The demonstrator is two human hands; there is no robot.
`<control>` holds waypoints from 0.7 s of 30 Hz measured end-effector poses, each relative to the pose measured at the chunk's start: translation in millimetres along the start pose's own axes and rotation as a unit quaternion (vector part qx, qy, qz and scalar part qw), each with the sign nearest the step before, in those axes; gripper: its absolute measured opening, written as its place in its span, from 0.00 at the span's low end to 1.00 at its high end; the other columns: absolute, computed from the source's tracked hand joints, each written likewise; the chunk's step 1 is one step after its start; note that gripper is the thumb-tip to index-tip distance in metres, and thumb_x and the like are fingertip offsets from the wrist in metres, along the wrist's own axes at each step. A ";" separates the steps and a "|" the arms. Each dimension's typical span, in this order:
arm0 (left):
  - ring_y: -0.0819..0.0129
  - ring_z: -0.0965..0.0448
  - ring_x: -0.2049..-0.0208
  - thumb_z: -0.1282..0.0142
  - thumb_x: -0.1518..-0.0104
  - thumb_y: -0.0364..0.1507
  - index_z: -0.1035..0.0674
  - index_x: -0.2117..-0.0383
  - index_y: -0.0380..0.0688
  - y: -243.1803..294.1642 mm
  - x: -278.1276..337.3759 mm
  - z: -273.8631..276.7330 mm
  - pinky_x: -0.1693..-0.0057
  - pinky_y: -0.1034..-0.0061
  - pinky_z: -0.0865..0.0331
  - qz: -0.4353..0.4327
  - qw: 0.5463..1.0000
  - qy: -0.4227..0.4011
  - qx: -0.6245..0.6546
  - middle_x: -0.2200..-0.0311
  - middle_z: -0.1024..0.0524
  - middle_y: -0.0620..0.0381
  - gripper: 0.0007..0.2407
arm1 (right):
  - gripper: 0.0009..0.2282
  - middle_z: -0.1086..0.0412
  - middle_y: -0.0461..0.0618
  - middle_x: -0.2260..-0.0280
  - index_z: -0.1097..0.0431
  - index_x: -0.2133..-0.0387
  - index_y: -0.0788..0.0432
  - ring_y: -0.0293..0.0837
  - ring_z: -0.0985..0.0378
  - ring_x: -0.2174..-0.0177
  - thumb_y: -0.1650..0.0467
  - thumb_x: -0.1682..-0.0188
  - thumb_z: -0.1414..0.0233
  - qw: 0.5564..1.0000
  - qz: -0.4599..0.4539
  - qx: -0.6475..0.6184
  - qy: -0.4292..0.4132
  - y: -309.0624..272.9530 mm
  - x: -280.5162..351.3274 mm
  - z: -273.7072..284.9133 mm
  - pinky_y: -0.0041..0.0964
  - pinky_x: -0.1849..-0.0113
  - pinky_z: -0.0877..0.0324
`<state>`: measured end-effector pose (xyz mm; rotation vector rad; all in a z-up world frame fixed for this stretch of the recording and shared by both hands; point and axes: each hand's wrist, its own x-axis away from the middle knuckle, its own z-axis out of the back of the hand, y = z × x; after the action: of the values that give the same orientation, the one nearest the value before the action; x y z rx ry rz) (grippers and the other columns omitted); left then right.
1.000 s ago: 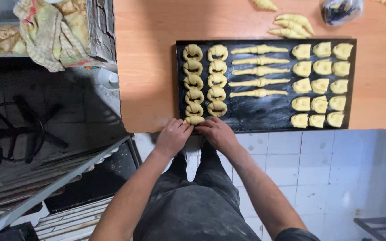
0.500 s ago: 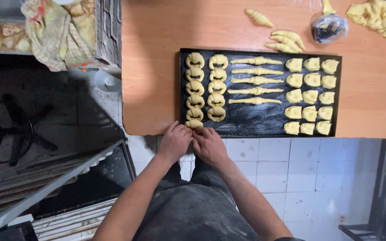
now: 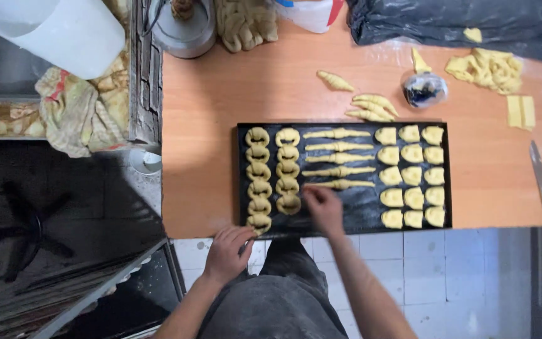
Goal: Rolling pieces of dough into croissant shapes and arranging them onto a baking tray.
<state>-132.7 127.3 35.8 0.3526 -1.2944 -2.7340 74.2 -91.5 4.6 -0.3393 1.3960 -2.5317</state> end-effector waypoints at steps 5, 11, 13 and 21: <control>0.55 0.18 0.55 0.41 0.45 0.28 0.16 0.62 0.42 18.3 -22.9 -4.2 0.48 0.61 0.26 0.129 0.992 0.011 -0.010 0.60 0.16 0.53 0.07 | 0.13 0.27 0.58 0.61 0.27 0.56 0.60 0.54 0.24 0.65 0.64 0.47 0.43 0.960 0.108 0.254 0.049 -5.4 -192.6 31.8 0.46 0.62 0.27; 0.61 0.16 0.56 0.42 0.42 0.28 0.17 0.57 0.43 54.3 -79.3 -4.0 0.52 0.68 0.22 0.271 0.962 0.031 0.007 0.58 0.17 0.51 0.09 | 0.17 0.30 0.60 0.50 0.28 0.48 0.59 0.62 0.26 0.54 0.68 0.51 0.43 0.891 0.243 0.384 0.022 -1.7 -333.4 21.2 0.55 0.52 0.29; 0.63 0.15 0.57 0.42 0.41 0.29 0.17 0.56 0.45 68.1 -94.6 -3.4 0.54 0.71 0.20 0.304 0.951 0.041 0.038 0.56 0.17 0.52 0.10 | 0.11 0.30 0.58 0.51 0.25 0.51 0.53 0.60 0.25 0.55 0.69 0.47 0.43 0.882 0.161 0.438 -0.067 -18.6 -321.1 24.5 0.56 0.53 0.29; 0.77 0.22 0.52 0.46 0.39 0.26 0.36 0.38 0.49 84.7 -153.4 -36.2 0.45 0.81 0.28 0.289 0.791 0.124 0.524 0.52 0.23 0.62 0.22 | 0.17 0.26 0.51 0.61 0.30 0.52 0.63 0.39 0.21 0.63 0.69 0.53 0.39 0.944 -0.081 -0.267 -0.176 -90.2 -104.1 36.9 0.34 0.58 0.22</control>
<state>23.9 74.6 104.5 0.2794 -2.2238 -1.2251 176.2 -41.8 91.0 -0.9810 1.9342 -2.0111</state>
